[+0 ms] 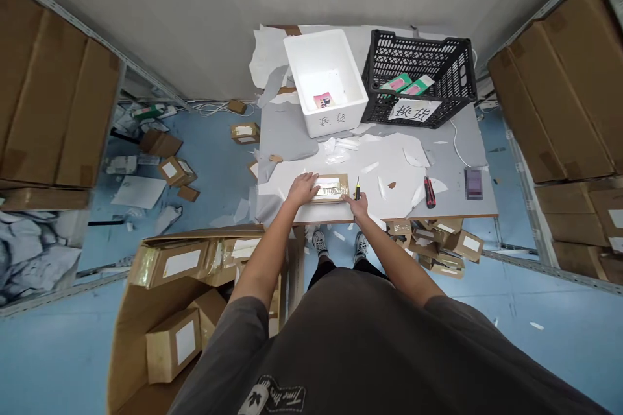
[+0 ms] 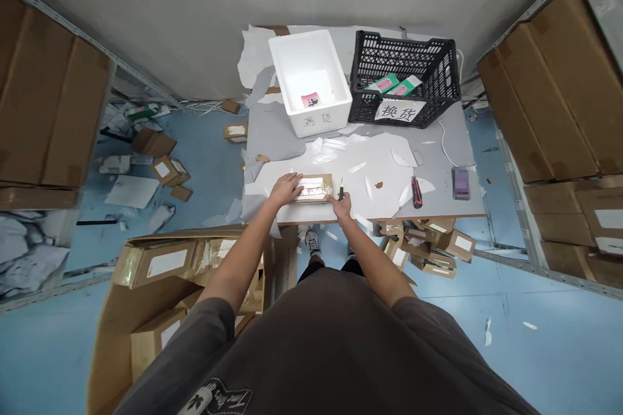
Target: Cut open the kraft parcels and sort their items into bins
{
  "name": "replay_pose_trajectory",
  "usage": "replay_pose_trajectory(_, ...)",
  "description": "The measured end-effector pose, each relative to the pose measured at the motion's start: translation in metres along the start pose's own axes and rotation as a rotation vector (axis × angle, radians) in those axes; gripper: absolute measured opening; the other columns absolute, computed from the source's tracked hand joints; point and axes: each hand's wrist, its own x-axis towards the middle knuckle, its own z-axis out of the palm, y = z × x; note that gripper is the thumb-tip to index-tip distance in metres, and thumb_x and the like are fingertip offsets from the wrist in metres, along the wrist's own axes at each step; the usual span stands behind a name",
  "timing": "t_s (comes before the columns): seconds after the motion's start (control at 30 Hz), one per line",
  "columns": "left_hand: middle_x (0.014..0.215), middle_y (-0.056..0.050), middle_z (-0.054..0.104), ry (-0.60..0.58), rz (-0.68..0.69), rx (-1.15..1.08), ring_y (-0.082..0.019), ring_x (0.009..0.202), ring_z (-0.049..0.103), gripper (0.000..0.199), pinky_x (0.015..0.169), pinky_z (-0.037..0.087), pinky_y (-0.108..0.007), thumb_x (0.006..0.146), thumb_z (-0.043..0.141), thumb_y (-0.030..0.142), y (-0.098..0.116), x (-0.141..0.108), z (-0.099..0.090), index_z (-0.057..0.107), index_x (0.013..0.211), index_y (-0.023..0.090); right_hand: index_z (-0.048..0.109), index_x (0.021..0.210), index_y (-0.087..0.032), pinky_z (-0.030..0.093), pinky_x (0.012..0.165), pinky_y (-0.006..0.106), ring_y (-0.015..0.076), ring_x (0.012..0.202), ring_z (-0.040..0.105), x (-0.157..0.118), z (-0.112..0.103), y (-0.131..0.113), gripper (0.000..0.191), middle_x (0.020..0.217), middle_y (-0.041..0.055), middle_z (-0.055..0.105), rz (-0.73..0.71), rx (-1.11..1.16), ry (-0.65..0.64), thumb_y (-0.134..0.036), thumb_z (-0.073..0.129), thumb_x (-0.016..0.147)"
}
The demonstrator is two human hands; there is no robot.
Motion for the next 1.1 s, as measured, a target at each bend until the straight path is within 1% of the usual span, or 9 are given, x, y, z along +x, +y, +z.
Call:
replay_pose_trajectory(0.17, 0.136, -0.022, 0.075, 0.112, -0.275, -0.025, -0.039, 0.124, 0.071, 0.064, 0.106, 0.057, -0.049, 0.102, 0.066, 0.054, 0.008, -0.051, 0.025, 0.062, 0.154, 0.017, 0.045, 0.094, -0.030, 0.051, 0.080, 0.033, 0.0244, 0.090, 0.067, 0.062, 0.029, -0.036, 0.056, 0.094, 0.0017, 0.067, 0.082, 0.085, 0.169, -0.065, 0.079, 0.067)
replay_pose_trajectory(0.27, 0.131, -0.023, 0.075, 0.194, -0.442, -0.120, -0.038, 0.111, 0.077, 0.078, 0.097, 0.059, -0.046, 0.104, 0.062, 0.064, 0.044, -0.068, 0.049, 0.050, 0.164, 0.016, 0.046, 0.093, -0.030, 0.051, 0.080, 0.034, 0.0248, 0.091, 0.066, 0.093, 0.050, -0.069, 0.057, 0.094, 0.0009, 0.067, 0.016, 0.090, 0.077, -0.065, 0.082, 0.066)
replay_pose_trajectory(0.37, 0.135, -0.025, 0.074, 0.141, -0.573, -0.145, -0.039, 0.112, 0.078, 0.087, 0.096, 0.060, -0.046, 0.106, 0.058, 0.064, 0.076, -0.066, 0.055, 0.035, 0.173, 0.013, 0.048, 0.094, -0.029, 0.052, 0.079, 0.033, 0.0223, 0.088, 0.065, 0.098, 0.054, -0.085, 0.057, 0.093, -0.0001, 0.067, -0.072, 0.104, -0.060, -0.070, 0.079, 0.069)
replay_pose_trajectory(0.43, 0.150, -0.026, 0.066, 0.121, -0.498, -0.095, -0.040, 0.127, 0.072, 0.073, 0.103, 0.058, -0.049, 0.108, 0.056, 0.053, 0.082, -0.062, 0.045, 0.042, 0.170, 0.016, 0.048, 0.096, -0.029, 0.052, 0.077, 0.032, 0.0210, 0.085, 0.064, 0.086, 0.041, -0.078, 0.062, 0.090, -0.0015, 0.065, -0.085, 0.098, -0.090, -0.072, 0.081, 0.067)
replay_pose_trajectory(0.53, 0.169, -0.017, 0.053, 0.048, -0.088, -0.006, -0.042, 0.151, 0.053, 0.050, 0.117, 0.051, -0.055, 0.098, 0.064, 0.023, 0.068, -0.061, 0.020, 0.068, 0.148, 0.023, 0.047, 0.092, -0.029, 0.052, 0.075, 0.033, 0.0207, 0.079, 0.061, 0.059, 0.010, -0.051, 0.070, 0.081, -0.0040, 0.062, -0.067, 0.054, -0.172, -0.072, 0.090, 0.056)
replay_pose_trajectory(0.7, 0.167, -0.009, 0.057, -0.133, 0.302, 0.055, -0.039, 0.163, 0.038, 0.066, 0.130, 0.035, -0.058, 0.082, 0.068, 0.008, 0.034, -0.055, -0.005, 0.071, 0.143, 0.032, 0.050, 0.085, -0.027, 0.051, 0.073, 0.032, 0.0178, 0.075, 0.059, 0.044, -0.006, -0.025, 0.070, 0.078, -0.0054, 0.063, -0.012, 0.045, -0.260, -0.059, 0.098, 0.045)
replay_pose_trajectory(0.83, 0.146, -0.013, 0.070, -0.247, 0.346, 0.109, -0.035, 0.143, 0.056, 0.055, 0.115, 0.044, -0.050, 0.092, 0.059, 0.010, 0.034, -0.032, -0.010, 0.071, 0.140, 0.033, 0.053, 0.084, -0.026, 0.049, 0.068, 0.029, 0.0162, 0.071, 0.058, 0.061, 0.017, -0.043, 0.063, 0.074, -0.0066, 0.061, -0.005, 0.020, -0.264, -0.054, 0.098, 0.051)
replay_pose_trajectory(0.93, 0.133, -0.017, 0.072, -0.287, 0.332, 0.181, -0.038, 0.131, 0.059, 0.051, 0.109, 0.043, -0.051, 0.086, 0.071, 0.019, 0.041, -0.011, -0.011, 0.071, 0.136, 0.027, 0.054, 0.085, -0.026, 0.051, 0.063, 0.027, 0.0149, 0.067, 0.058, 0.071, 0.026, -0.059, 0.055, 0.073, -0.0064, 0.062, 0.005, 0.056, -0.223, -0.060, 0.092, 0.065)
replay_pose_trajectory(1.1, 0.128, -0.019, 0.070, -0.249, 0.192, 0.158, -0.040, 0.125, 0.060, 0.061, 0.111, 0.042, -0.053, 0.072, 0.091, 0.038, 0.062, 0.010, -0.007, 0.071, 0.125, 0.018, 0.056, 0.090, -0.026, 0.055, 0.057, 0.025, 0.0139, 0.055, 0.060, 0.066, -0.005, -0.058, 0.050, 0.066, -0.0054, 0.059, 0.000, 0.174, -0.131, -0.075, 0.069, 0.092)
